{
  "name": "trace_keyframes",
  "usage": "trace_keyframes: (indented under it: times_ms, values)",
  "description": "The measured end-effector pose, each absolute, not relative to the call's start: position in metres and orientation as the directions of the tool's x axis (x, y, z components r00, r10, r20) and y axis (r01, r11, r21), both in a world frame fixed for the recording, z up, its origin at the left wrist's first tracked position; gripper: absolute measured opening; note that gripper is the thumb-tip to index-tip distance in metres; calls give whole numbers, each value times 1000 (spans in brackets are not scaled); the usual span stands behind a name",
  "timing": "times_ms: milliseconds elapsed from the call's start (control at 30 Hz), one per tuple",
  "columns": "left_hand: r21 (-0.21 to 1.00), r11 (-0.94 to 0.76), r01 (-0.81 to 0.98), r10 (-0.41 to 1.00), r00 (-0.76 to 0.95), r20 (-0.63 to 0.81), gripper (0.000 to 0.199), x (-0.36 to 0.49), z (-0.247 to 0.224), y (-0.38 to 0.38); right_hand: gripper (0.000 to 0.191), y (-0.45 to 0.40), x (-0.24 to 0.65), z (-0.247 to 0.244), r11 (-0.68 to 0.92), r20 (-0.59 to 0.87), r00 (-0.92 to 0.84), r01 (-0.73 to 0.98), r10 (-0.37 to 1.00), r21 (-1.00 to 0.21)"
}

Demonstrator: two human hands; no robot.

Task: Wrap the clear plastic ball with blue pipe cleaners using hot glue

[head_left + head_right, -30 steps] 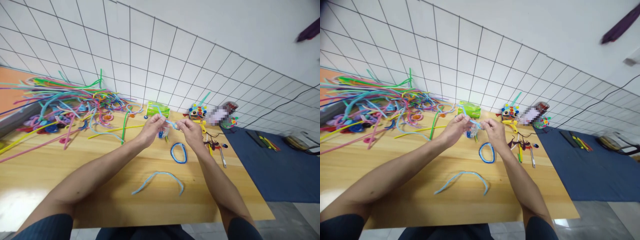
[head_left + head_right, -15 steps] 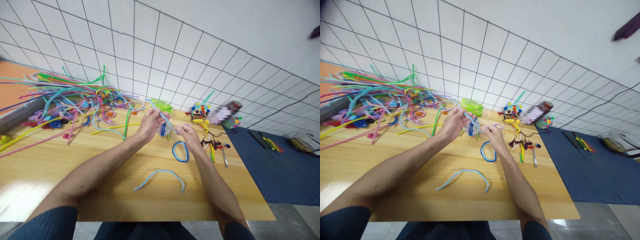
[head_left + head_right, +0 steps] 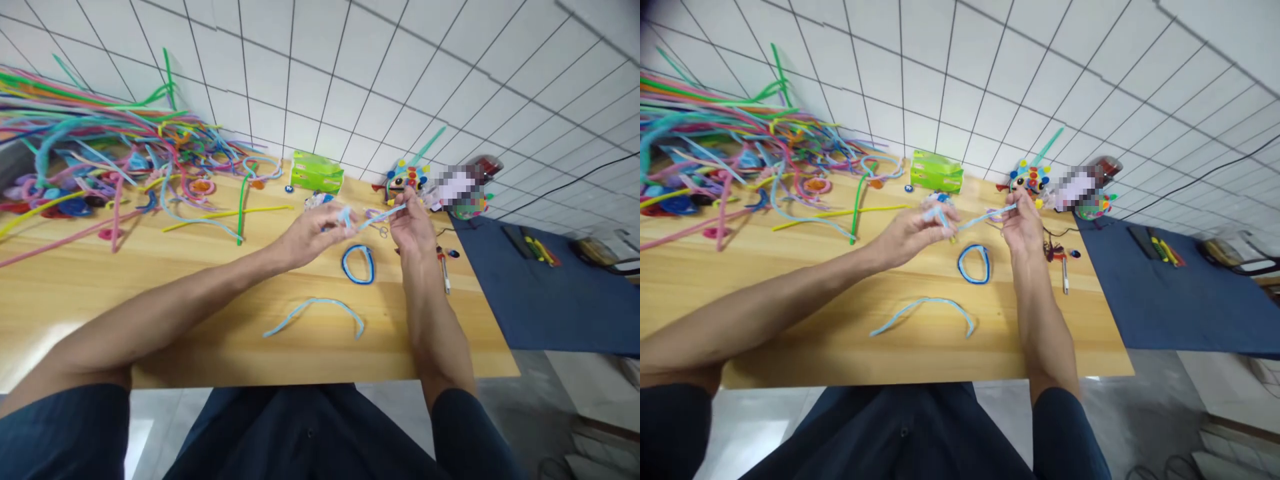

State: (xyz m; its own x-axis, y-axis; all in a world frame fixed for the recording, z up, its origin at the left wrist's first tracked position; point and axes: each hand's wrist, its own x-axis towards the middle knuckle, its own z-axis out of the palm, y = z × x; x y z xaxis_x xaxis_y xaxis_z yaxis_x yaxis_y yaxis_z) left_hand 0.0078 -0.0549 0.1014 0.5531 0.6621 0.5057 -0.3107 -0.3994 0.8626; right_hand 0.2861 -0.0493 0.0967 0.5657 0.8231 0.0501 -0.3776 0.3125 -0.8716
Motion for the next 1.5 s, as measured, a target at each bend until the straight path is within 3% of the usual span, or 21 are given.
trace_keyframes:
  times_ms: [133,233,333,433,500,567,633,767,900,1000,1100,1267,1500]
  values:
    - [844,-513,-157,545,700,462,25,-9,86,-65,11,-38,304,86,273,150,583,-128,798,-953]
    - [805,-588,-86,497,746,443,29,-28,71,-63,19,-45,296,85,219,185,539,1,822,-976]
    - [726,-688,-13,443,785,434,34,-57,57,-60,27,-79,275,85,153,144,487,23,861,-988]
    - [590,-807,21,301,874,382,31,-88,44,-61,25,-134,257,79,46,79,421,86,903,-995]
    - [480,-876,39,210,928,307,28,-102,34,-65,20,-170,252,74,-54,25,320,236,947,-970]
    - [387,-920,61,162,959,232,30,-112,24,-69,17,-196,254,70,-114,-76,107,419,991,-901]
    - [346,-935,79,146,974,172,44,-119,20,-72,19,-209,262,68,-95,-91,33,516,995,-851]
    - [425,-903,61,111,989,95,69,-130,35,-67,28,-198,290,68,-74,109,240,644,965,-762]
    - [573,-809,134,228,969,96,49,-119,65,-72,27,-152,315,68,-82,248,284,793,926,-604]
    - [587,-800,128,257,956,143,42,-92,68,-87,29,-106,321,66,-132,277,254,910,927,-394]
    - [527,-850,14,146,967,209,51,-64,55,-99,37,-63,315,60,-153,199,181,977,963,-149]
    - [547,-836,-40,149,943,297,42,-43,45,-93,29,-23,308,52,-185,137,199,977,970,-105]
    - [670,-742,25,241,942,232,40,-40,65,-82,23,-11,313,52,-227,132,251,959,959,-171]
